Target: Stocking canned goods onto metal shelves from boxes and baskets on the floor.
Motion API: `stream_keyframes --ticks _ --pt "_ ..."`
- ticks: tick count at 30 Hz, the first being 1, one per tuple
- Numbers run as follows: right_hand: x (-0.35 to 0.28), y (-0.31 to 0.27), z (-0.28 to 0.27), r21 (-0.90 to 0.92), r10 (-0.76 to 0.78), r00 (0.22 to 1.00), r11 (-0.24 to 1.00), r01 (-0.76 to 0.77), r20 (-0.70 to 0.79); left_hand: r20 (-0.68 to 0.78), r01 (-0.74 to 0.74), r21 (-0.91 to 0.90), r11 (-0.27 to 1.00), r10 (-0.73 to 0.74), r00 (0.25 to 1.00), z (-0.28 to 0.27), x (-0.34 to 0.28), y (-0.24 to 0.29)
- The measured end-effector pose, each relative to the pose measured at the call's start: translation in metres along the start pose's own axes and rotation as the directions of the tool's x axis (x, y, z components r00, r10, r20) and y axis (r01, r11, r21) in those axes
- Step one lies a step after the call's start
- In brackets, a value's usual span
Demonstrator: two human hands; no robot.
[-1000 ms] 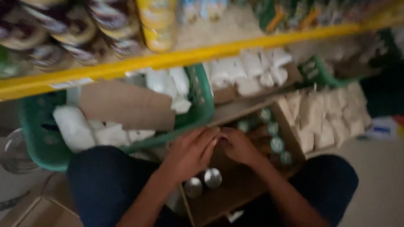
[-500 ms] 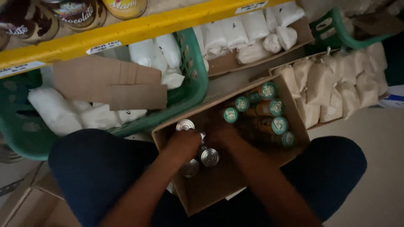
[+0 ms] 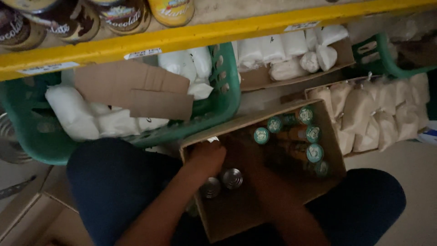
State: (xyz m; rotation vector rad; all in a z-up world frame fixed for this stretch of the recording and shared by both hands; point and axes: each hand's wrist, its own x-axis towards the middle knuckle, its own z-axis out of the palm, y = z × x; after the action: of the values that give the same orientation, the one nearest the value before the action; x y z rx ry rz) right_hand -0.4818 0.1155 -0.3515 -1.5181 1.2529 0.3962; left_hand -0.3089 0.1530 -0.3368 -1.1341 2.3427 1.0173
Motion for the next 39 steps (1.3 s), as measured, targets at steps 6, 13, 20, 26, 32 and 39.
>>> stream_keyframes --ticks 6,13,20,26,32,39 --pt "-0.045 0.045 -0.01 -0.007 0.17 0.98 0.985 -0.171 0.101 -0.103 0.046 -0.095 0.994 -0.056 0.993 0.012 0.013 -0.009" --pt "-0.128 0.057 -0.003 0.524 -0.075 0.997 0.849 0.061 0.006 -0.188 -0.231 -0.655 0.719 0.14 0.972 -0.01 0.003 0.015" --pt "-0.145 0.039 0.0 0.731 -0.113 0.944 0.606 0.313 -0.311 -0.228 -0.285 -0.827 0.485 0.174 0.958 -0.028 -0.026 0.036" --pt "-0.104 0.062 0.019 0.636 -0.189 0.785 0.49 0.596 -0.59 -0.373 -0.356 -0.862 0.361 0.025 0.927 -0.002 -0.006 0.021" --pt "-0.119 0.039 0.016 0.519 -0.159 0.644 0.464 0.718 -0.749 -0.426 -0.423 -0.829 0.366 0.077 0.901 -0.029 -0.031 0.035" --pt "-0.126 -0.002 -0.042 0.487 0.026 0.523 0.409 0.772 -0.852 -0.554 -0.554 -0.829 0.074 0.018 0.832 -0.093 -0.018 0.051"
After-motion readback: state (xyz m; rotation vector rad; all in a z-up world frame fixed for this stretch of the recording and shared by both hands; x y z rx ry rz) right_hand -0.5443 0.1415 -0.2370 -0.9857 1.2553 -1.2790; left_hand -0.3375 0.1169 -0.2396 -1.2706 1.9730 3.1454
